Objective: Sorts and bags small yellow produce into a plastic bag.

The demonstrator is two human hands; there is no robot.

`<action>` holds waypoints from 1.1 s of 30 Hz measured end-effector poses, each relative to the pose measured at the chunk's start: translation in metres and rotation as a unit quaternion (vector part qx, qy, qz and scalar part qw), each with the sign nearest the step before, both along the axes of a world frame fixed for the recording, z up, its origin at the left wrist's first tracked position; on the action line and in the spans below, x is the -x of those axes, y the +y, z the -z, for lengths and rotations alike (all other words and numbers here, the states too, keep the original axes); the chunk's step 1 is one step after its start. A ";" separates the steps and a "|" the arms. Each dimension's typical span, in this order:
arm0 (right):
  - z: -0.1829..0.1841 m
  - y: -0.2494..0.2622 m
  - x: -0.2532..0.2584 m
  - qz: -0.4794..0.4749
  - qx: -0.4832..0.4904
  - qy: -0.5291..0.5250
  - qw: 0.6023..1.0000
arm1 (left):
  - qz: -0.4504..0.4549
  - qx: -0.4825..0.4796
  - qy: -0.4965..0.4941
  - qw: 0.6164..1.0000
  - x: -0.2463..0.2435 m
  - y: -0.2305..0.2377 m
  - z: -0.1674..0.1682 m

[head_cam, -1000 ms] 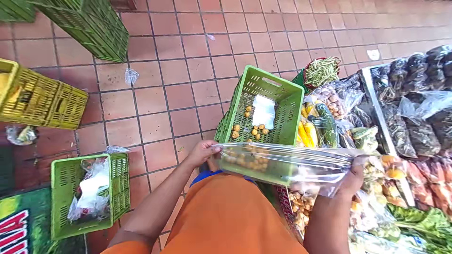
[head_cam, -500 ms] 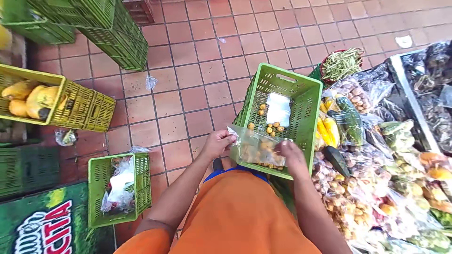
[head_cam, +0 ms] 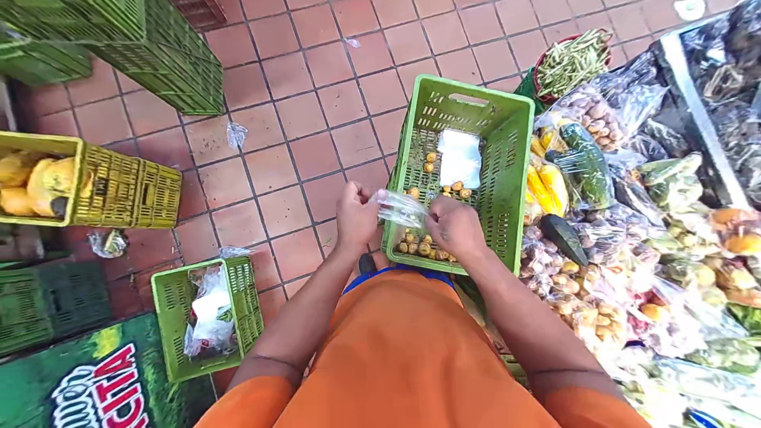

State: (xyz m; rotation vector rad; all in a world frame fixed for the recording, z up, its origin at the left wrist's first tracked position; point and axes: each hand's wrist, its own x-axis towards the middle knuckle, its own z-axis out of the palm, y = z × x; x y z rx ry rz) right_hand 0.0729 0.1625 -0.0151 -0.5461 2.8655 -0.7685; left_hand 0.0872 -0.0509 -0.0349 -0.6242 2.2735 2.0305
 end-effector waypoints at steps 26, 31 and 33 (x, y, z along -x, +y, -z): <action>0.319 -0.002 0.068 -0.116 -0.096 -0.384 0.911 | -0.254 0.189 -0.093 0.944 -0.144 -0.038 -0.042; 0.321 -0.005 0.073 -0.151 -0.120 -0.379 0.905 | -0.288 0.136 -0.123 0.940 -0.176 -0.010 -0.022; 0.321 -0.007 0.068 -0.159 -0.125 -0.370 0.907 | -0.294 0.120 -0.127 0.940 -0.184 -0.005 -0.015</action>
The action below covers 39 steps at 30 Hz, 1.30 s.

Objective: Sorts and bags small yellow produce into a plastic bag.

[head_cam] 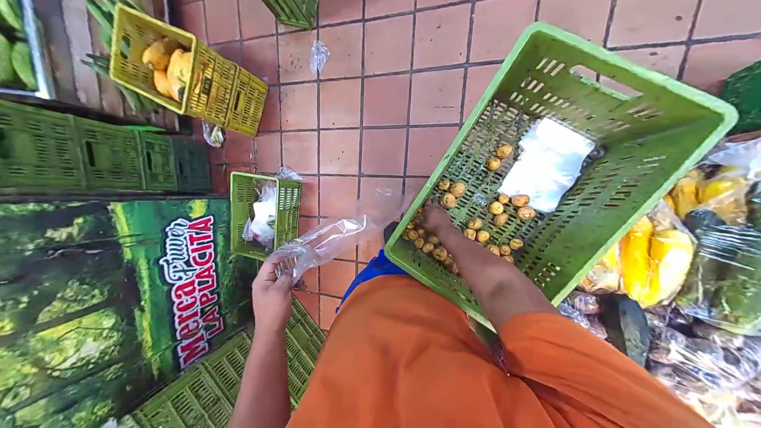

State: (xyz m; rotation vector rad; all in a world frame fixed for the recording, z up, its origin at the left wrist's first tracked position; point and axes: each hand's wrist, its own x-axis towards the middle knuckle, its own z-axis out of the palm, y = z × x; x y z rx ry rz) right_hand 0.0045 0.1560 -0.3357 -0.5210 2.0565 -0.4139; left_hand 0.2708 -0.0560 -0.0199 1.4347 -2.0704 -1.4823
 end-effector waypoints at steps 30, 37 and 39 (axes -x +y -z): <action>-0.249 0.105 -0.003 0.445 0.326 -0.489 0.675 | 0.570 0.041 -0.146 0.807 0.214 0.148 0.027; -0.274 0.111 -0.016 0.387 0.225 -0.293 0.845 | 0.591 0.085 -0.101 0.796 0.222 0.143 0.044; -0.280 0.110 -0.021 0.184 0.105 -0.109 0.971 | 0.572 0.104 -0.120 0.805 0.222 0.141 0.039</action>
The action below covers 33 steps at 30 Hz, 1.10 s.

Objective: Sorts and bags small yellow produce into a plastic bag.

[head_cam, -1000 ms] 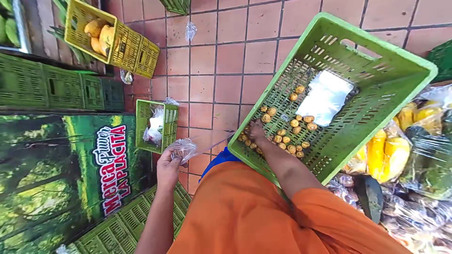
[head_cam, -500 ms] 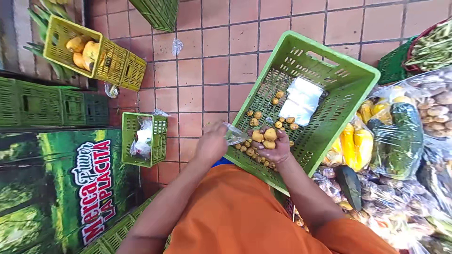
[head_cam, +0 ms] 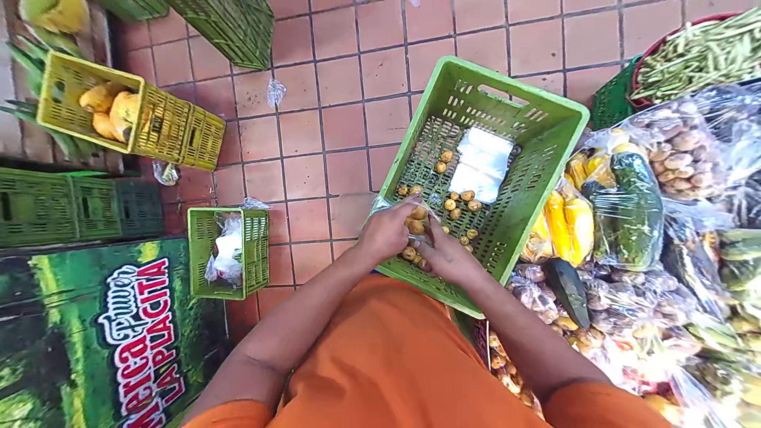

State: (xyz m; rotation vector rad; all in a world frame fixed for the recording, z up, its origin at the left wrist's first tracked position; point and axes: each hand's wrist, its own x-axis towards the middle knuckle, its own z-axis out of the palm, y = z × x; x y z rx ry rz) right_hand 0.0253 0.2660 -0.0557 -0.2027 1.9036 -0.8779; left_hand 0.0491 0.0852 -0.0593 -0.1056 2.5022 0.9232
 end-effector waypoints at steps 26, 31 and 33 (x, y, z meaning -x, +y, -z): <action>0.278 -0.066 0.105 -0.212 -0.086 0.151 0.962 | -0.135 -0.119 0.044 0.983 -0.101 -0.012 -0.084; 0.162 -0.010 0.071 0.329 0.255 -0.285 0.864 | -0.122 -0.117 -0.101 0.980 -0.063 -0.005 -0.020; 0.120 0.018 0.049 0.335 0.345 -0.345 0.806 | -0.115 -0.101 -0.132 0.979 -0.050 0.001 0.010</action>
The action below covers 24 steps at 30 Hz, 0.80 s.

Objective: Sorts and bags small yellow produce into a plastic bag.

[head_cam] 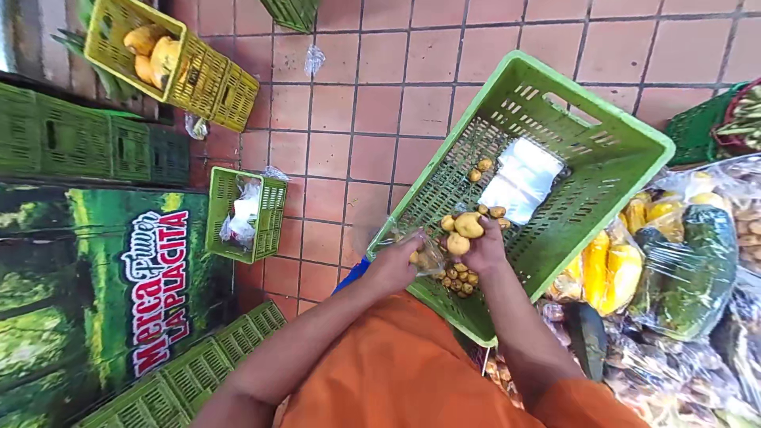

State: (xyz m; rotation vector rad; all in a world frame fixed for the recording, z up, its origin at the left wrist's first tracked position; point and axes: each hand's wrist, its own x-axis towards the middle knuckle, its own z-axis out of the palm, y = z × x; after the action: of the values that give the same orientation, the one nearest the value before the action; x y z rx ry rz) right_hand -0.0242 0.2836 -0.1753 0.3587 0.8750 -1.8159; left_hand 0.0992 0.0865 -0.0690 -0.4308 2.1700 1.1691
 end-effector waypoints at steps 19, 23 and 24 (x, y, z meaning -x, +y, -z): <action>0.073 0.064 0.021 -0.202 -0.361 0.260 0.872 | 0.078 -0.025 -0.014 0.997 0.027 0.013 0.046; 0.113 0.054 0.044 -0.293 -0.534 0.372 0.701 | 0.052 -0.062 0.035 0.996 0.030 0.006 0.021; 0.119 0.046 0.046 -0.328 -0.551 0.376 0.669 | 0.048 -0.068 0.041 0.996 0.030 0.005 0.017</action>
State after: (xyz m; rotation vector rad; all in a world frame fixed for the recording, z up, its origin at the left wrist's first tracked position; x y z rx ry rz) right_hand -0.0698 0.3298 -0.2939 -0.0468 2.3176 -0.4892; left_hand 0.0688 0.0914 -0.0864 -0.2217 2.1391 1.2907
